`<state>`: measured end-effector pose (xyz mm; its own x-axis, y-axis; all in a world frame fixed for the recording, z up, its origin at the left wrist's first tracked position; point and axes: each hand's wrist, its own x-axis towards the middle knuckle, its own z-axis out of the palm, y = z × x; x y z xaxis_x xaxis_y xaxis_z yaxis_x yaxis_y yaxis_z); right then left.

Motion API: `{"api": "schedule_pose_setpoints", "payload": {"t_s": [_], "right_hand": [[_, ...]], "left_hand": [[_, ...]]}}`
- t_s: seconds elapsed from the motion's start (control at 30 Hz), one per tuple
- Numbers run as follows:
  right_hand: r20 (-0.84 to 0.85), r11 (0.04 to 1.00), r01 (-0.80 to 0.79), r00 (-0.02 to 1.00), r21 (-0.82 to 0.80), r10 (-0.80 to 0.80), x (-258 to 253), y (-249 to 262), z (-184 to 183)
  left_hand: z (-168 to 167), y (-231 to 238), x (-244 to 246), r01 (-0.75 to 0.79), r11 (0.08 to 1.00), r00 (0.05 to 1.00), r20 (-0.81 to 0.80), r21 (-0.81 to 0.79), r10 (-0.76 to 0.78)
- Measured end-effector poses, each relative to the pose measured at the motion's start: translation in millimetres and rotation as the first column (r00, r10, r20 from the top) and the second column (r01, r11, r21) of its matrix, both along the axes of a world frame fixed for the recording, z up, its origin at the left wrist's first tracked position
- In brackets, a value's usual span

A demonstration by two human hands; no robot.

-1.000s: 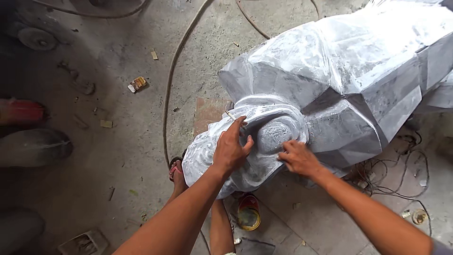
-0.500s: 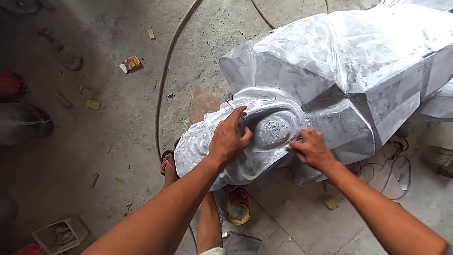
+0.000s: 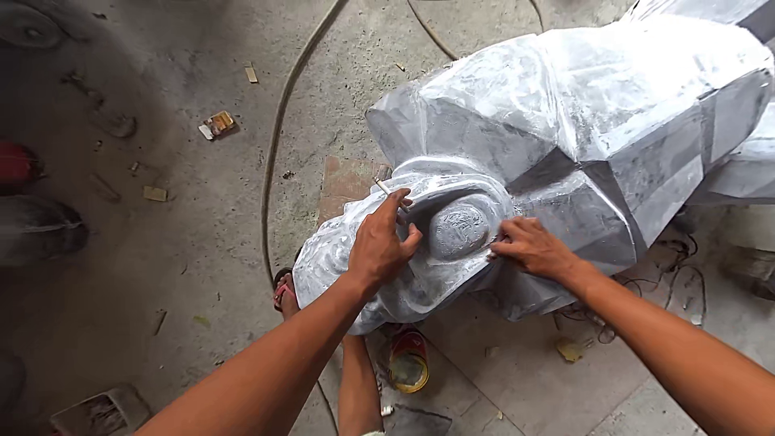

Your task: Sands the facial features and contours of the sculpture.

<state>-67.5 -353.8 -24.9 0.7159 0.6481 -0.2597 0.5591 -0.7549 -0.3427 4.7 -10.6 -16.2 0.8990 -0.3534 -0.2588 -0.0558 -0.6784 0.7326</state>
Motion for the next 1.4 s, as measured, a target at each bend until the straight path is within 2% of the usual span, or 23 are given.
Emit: {"api": "schedule_pose_setpoints", "payload": {"t_s": [0.07, 0.13, 0.17, 0.23, 0.33, 0.4, 0.5, 0.57, 0.63, 0.67, 0.73, 0.8, 0.83, 0.87, 0.93, 1.0, 1.07, 1.13, 1.17, 1.23, 1.3, 1.33, 1.4], "right_hand": [[0.02, 0.994, 0.092, 0.996, -0.051, -0.091, -11, 5, 4], [-0.014, 0.971, 0.23, 0.973, -0.059, -0.231, -31, 37, -5], [-0.054, 0.965, 0.256, 0.964, -0.06, -0.259, -40, 56, -9], [-0.111, 0.978, 0.191, 0.974, -0.082, -0.199, -37, 75, -14], [-0.064, 0.988, 0.144, 0.987, -0.056, -0.147, -15, 43, -2], [0.011, 0.963, 0.233, 0.972, -0.134, -0.234, -20, 31, 8], [0.03, 0.912, 0.389, 0.921, -0.128, -0.388, -49, 65, -1], [-0.048, 0.937, 0.325, 0.942, -0.124, -0.333, -56, 78, -5], [-0.111, 0.963, 0.243, 0.96, -0.117, -0.256, -48, 65, 1], [-0.088, 0.963, 0.252, 0.961, -0.099, -0.26, -40, 55, 3], [-0.014, 0.921, 0.363, 0.929, -0.143, -0.369, -40, 52, 2], [0.009, 0.87, 0.471, 0.88, -0.146, -0.475, -57, 81, -2], [-0.024, 0.869, 0.474, 0.876, -0.141, -0.482, -67, 96, -2], [-0.07, 0.886, 0.441, 0.888, -0.142, -0.453, -69, 104, -1], [-0.122, 0.939, 0.323, 0.934, -0.118, -0.336, -54, 89, -1], [-0.045, 0.946, 0.304, 0.95, -0.114, -0.31, -39, 60, -1], [0.01, 0.898, 0.413, 0.909, -0.154, -0.417, -45, 67, 0], [-0.057, 0.836, 0.538, 0.836, -0.109, -0.546, -68, 107, 4], [-0.13, 0.829, 0.552, 0.819, -0.09, -0.559, -77, 121, 4], [-0.208, 0.871, 0.489, 0.849, -0.042, -0.486, -73, 116, -1], [-0.126, 0.894, 0.447, 0.886, -0.022, -0.446, -62, 87, -6], [-0.056, 0.873, 0.486, 0.872, -0.031, -0.487, -61, 81, -9], [-0.008, 0.761, 0.648, 0.762, -0.029, -0.648, -81, 110, -6]], "left_hand": [[0, 1, -2, 0.006, 1.0, 1.0, -0.017, -0.003, -0.006], [-1, 2, -2, 0.017, 1.0, 1.0, -0.018, -0.004, -0.017], [0, 1, -2, 0.021, 1.0, 1.0, -0.012, -0.008, -0.021], [-1, 0, 2, 0.025, 1.0, 1.0, 0.014, -0.013, -0.024], [-1, 3, 1, 0.012, 1.0, 1.0, 0.007, -0.025, -0.012], [-1, 2, -2, 0.009, 0.999, 1.0, -0.001, -0.037, -0.01], [-1, 5, -3, 0.018, 0.999, 1.0, 0.006, -0.027, -0.018], [-1, 4, -1, 0.025, 0.999, 1.0, 0.015, -0.02, -0.025], [-1, 2, -3, 0.024, 0.999, 1.0, 0.017, -0.023, -0.024], [-2, 2, -1, 0.019, 1.0, 1.0, 0.017, -0.023, -0.018], [-3, 4, -4, 0.011, 1.0, 1.0, 0.009, -0.02, -0.011], [-4, 5, -4, 0.012, 1.0, 1.0, 0.012, -0.019, -0.012], [-3, 4, -5, 0.014, 1.0, 1.0, 0.007, -0.021, -0.014], [-2, 3, -4, 0.016, 1.0, 1.0, 0.006, -0.024, -0.016], [-1, 2, 0, 0.019, 1.0, 1.0, 0.011, -0.023, -0.019], [-2, 2, 0, 0.02, 0.999, 1.0, 0.003, -0.028, -0.02], [-3, 3, -1, 0.018, 0.999, 1.0, -0.004, -0.028, -0.019], [-1, 3, 0, 0.021, 0.999, 1.0, 0.002, -0.035, -0.021], [0, 1, 1, 0.025, 0.999, 1.0, 0.006, -0.039, -0.025], [-1, 0, 3, 0.031, 0.999, 0.999, 0.016, -0.039, -0.031], [-2, -1, 3, 0.03, 0.999, 0.999, 0.021, -0.045, -0.029], [-2, 0, 3, 0.028, 0.999, 0.999, 0.022, -0.044, -0.027], [-2, 2, 1, 0.028, 0.999, 1.0, 0.01, -0.039, -0.028]]}}
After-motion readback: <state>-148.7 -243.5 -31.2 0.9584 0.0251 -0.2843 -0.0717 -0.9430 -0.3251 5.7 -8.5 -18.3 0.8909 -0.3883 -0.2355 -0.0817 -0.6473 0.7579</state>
